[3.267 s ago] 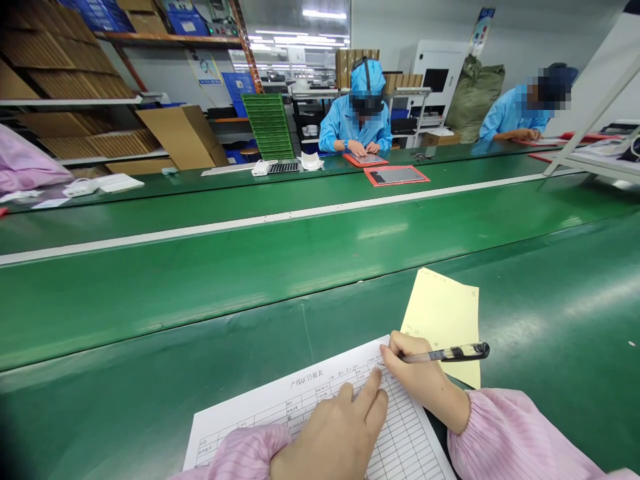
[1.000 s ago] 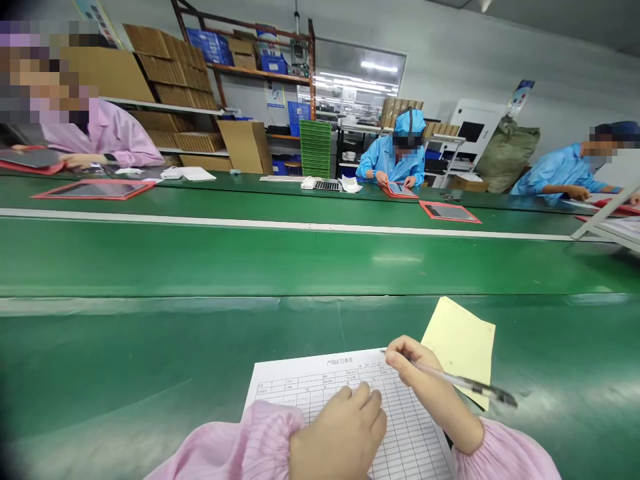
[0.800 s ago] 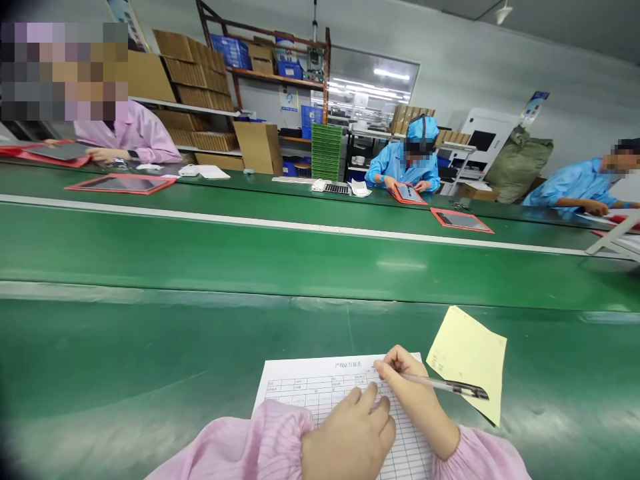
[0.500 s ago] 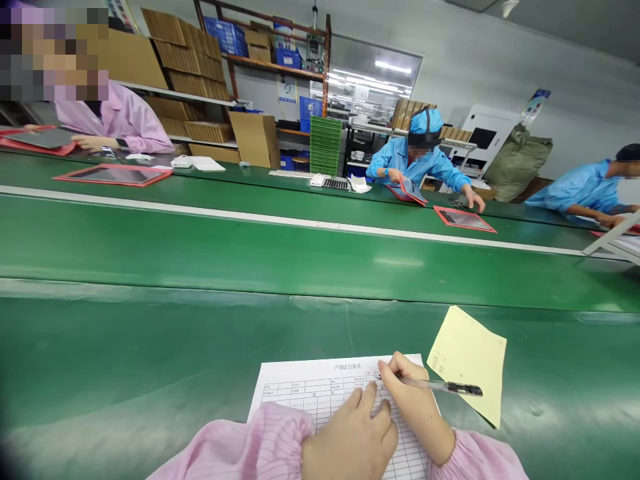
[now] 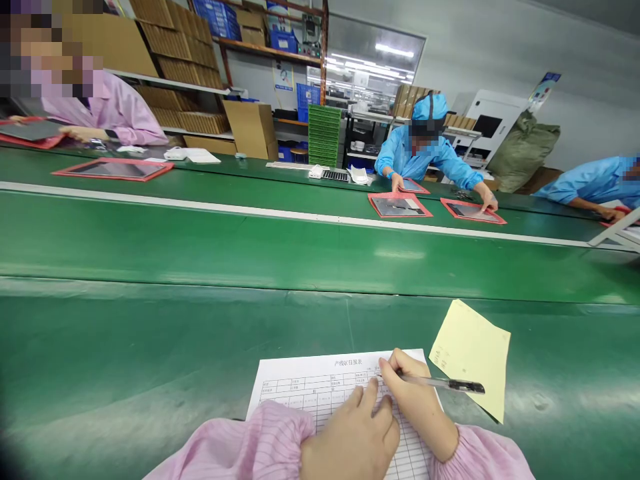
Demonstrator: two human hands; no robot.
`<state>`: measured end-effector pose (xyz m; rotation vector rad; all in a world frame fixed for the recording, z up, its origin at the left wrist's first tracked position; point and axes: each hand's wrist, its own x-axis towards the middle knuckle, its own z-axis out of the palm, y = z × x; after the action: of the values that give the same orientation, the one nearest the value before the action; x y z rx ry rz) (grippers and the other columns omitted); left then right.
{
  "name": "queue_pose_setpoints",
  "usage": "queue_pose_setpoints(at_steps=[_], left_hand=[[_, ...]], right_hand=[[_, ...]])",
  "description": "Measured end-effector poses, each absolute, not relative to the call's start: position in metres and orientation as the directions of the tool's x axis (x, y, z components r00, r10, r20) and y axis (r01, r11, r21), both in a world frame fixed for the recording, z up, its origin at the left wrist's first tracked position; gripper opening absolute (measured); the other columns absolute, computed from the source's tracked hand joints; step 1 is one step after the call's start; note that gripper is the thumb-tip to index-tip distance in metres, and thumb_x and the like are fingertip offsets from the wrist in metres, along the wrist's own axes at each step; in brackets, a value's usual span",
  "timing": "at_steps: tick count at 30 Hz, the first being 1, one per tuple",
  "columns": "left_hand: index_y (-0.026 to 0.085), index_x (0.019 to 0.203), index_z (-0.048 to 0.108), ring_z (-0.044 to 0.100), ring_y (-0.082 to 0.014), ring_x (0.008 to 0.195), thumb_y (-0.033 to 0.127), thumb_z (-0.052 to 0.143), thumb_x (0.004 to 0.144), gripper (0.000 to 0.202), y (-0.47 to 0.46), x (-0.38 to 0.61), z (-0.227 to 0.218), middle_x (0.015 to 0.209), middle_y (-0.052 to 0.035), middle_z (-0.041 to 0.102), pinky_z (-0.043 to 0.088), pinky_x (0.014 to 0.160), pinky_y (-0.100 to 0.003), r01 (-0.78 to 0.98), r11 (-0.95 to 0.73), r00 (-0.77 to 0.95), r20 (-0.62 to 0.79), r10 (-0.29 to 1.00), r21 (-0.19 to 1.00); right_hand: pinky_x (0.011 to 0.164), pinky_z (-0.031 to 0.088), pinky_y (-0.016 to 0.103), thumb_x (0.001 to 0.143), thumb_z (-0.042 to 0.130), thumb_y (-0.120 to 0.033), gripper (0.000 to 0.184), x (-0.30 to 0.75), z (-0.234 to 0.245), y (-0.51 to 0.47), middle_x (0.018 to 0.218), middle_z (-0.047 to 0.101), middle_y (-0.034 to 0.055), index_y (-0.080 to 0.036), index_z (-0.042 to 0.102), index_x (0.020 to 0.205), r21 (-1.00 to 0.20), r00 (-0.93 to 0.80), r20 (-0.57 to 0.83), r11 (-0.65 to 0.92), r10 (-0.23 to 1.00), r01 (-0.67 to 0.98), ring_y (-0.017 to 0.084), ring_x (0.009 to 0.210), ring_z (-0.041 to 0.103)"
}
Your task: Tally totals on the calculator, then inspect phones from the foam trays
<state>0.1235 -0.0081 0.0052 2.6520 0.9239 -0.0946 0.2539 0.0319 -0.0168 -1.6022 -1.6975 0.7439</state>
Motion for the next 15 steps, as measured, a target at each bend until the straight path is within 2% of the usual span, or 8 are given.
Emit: queue_pose_setpoints(at_steps=[6, 12, 15], left_hand=[[0.009, 0.124, 0.054, 0.043, -0.0296, 0.127, 0.019, 0.04, 0.093, 0.036, -0.011, 0.123, -0.009, 0.127, -0.0155, 0.058, 0.046, 0.093, -0.039, 0.632, -0.721, 0.77, -0.128, 0.625, 0.284], [0.017, 0.124, 0.055, 0.046, -0.0324, 0.122, 0.022, 0.048, 0.087, 0.038, -0.013, 0.126, -0.03, 0.125, -0.0157, 0.058, 0.048, 0.083, -0.044, 0.663, -0.676, 0.733, -0.093, 0.674, 0.321], [0.018, 0.126, 0.053, 0.045, -0.0325, 0.122, 0.02, 0.051, 0.085, 0.041, -0.014, 0.127, -0.038, 0.126, -0.0152, 0.057, 0.047, 0.084, -0.044, 0.663, -0.676, 0.73, -0.08, 0.678, 0.322]], right_hand=[[0.043, 0.034, 0.026, 0.07, 0.049, -0.052, 0.043, 0.252, -0.016, 0.031, 0.044, 0.034, -0.0034, -0.023, 0.028, 0.046, -0.79, -0.005, 0.076, 0.063, 0.997, 0.61, 0.013, 0.044, 0.034], [0.044, 0.034, 0.027, 0.068, 0.047, -0.051, 0.039, 0.251, -0.016, 0.033, 0.045, 0.034, -0.0027, -0.024, 0.029, 0.046, -0.787, 0.017, 0.071, 0.045, 0.997, 0.615, 0.014, 0.045, 0.034], [0.044, 0.035, 0.026, 0.069, 0.047, -0.051, 0.04, 0.251, -0.015, 0.033, 0.045, 0.034, -0.0027, -0.024, 0.028, 0.047, -0.786, 0.018, 0.067, 0.042, 0.998, 0.617, 0.014, 0.045, 0.034]])
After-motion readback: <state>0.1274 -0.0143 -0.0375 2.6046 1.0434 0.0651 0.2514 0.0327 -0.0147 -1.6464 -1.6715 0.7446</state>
